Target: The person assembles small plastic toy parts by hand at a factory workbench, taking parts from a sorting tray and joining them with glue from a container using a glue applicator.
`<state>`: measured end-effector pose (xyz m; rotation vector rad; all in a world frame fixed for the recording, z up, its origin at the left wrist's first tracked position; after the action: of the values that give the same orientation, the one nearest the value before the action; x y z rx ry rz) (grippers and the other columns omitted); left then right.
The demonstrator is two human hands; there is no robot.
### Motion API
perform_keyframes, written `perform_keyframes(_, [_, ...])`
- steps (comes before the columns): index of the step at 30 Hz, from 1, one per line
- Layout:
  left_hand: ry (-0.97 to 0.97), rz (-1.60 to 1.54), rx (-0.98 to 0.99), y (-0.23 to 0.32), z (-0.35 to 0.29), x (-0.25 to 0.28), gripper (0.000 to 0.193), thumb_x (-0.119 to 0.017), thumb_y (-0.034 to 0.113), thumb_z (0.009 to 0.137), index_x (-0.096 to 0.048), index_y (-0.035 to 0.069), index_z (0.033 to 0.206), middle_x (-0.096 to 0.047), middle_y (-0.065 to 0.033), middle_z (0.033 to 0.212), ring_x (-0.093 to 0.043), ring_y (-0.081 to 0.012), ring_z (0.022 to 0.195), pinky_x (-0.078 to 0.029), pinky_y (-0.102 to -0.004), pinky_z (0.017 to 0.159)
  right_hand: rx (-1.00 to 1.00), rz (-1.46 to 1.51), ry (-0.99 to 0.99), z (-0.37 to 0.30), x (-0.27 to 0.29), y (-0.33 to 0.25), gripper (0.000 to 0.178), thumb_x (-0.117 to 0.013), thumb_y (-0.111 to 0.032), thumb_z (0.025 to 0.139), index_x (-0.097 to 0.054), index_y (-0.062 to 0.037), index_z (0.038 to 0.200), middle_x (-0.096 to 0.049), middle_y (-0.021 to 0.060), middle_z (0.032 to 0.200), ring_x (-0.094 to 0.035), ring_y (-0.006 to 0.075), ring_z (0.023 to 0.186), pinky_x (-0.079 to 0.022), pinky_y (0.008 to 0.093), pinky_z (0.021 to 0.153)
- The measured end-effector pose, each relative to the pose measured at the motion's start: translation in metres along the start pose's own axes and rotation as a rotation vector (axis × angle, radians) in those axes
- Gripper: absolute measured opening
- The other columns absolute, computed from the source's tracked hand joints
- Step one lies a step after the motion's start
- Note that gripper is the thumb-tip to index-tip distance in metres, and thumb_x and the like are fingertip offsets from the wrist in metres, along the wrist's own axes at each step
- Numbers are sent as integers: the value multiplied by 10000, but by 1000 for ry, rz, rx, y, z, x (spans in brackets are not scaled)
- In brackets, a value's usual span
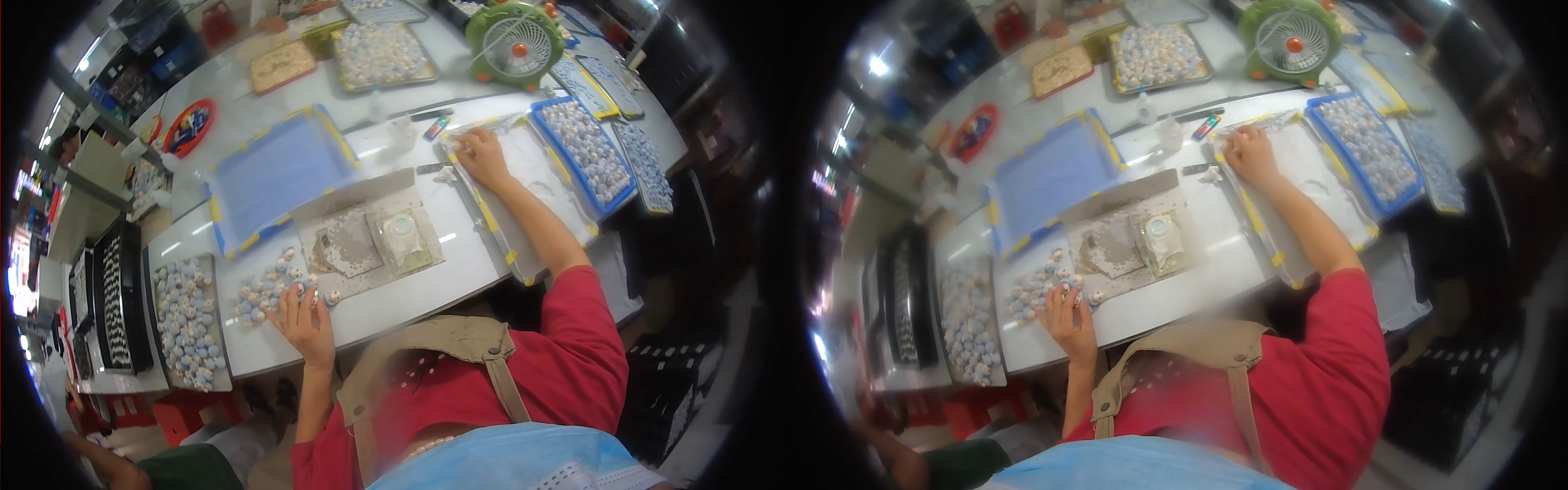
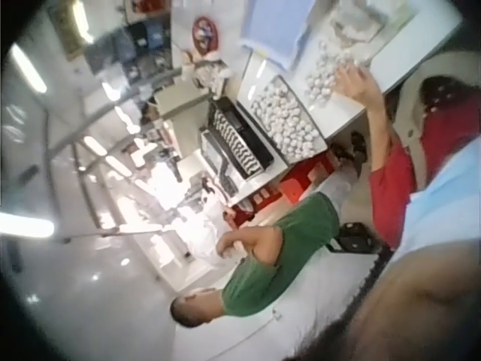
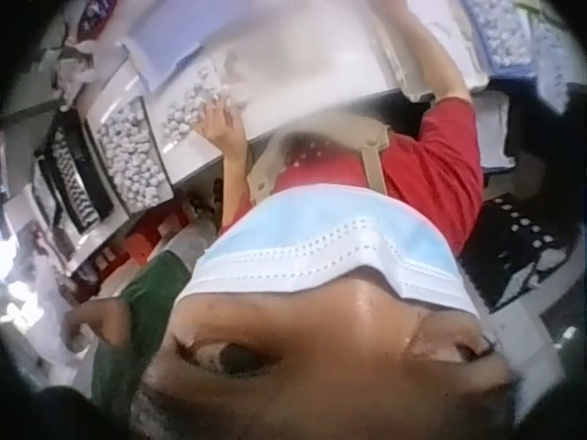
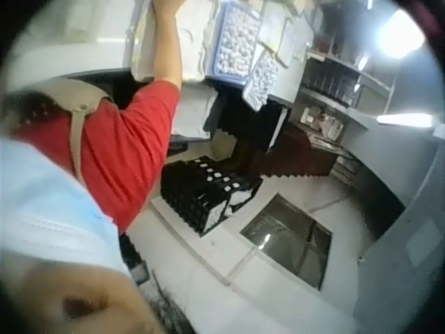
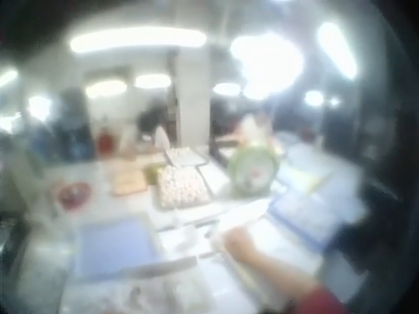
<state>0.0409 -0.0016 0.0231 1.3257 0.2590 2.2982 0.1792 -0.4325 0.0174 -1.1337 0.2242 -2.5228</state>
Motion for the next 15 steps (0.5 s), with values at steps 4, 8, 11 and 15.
perform_keyframes(4, [-29, -29, 10, 0, 0, -4, 267, -652, 136, 752, -649, 100, 1016, -519, -111, 1250, -409, -309, 1221, -139, -524, 1054, -43, 14, -12, 0, 0, 1, 194, -631, -174, 748, -617, -98, 926, -557, 141, 1013, -513, 359, 929, -438, 432, 788])
perform_keyframes(8, [-33, -4, -1, 0, 0, -5, 275, -656, 137, 750, -648, 98, 1022, -520, -115, 1251, -408, -306, 1223, -138, -519, 1055, 12, 1, -10, 0, 5, 1, 184, -627, -169, 736, -590, -89, 897, -557, 128, 949, -505, 352, 874, -438, 425, 767])
perform_keyframes(11, [-12, 9, 18, -4, -2, -6, 275, -654, 131, 751, -648, 100, 1025, -513, -120, 1262, -403, -302, 1231, -139, -514, 1057, -58, -5, -65, -2, 5, 6, 158, -619, -152, 731, -564, -74, 857, -555, 116, 887, -502, 335, 851, -439, 423, 746])
perform_keyframes(15, [-27, 2, 34, -4, -4, -5, 274, -649, 119, 755, -649, 103, 1029, -511, -116, 1271, -400, -300, 1238, -135, -511, 1061, -85, -22, -75, -8, 14, 9, 147, -610, -143, 736, -551, -67, 846, -554, 114, 846, -505, 325, 856, -439, 416, 736])
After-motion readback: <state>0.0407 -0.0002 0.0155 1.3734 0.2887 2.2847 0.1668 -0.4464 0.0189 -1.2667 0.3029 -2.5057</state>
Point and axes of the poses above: each hand's wrist, its own z-axis towards the middle knuckle, its own x-axis out of the back of the hand, y = z × x, the point moved 7 cm from there along z, towards the middle knuckle
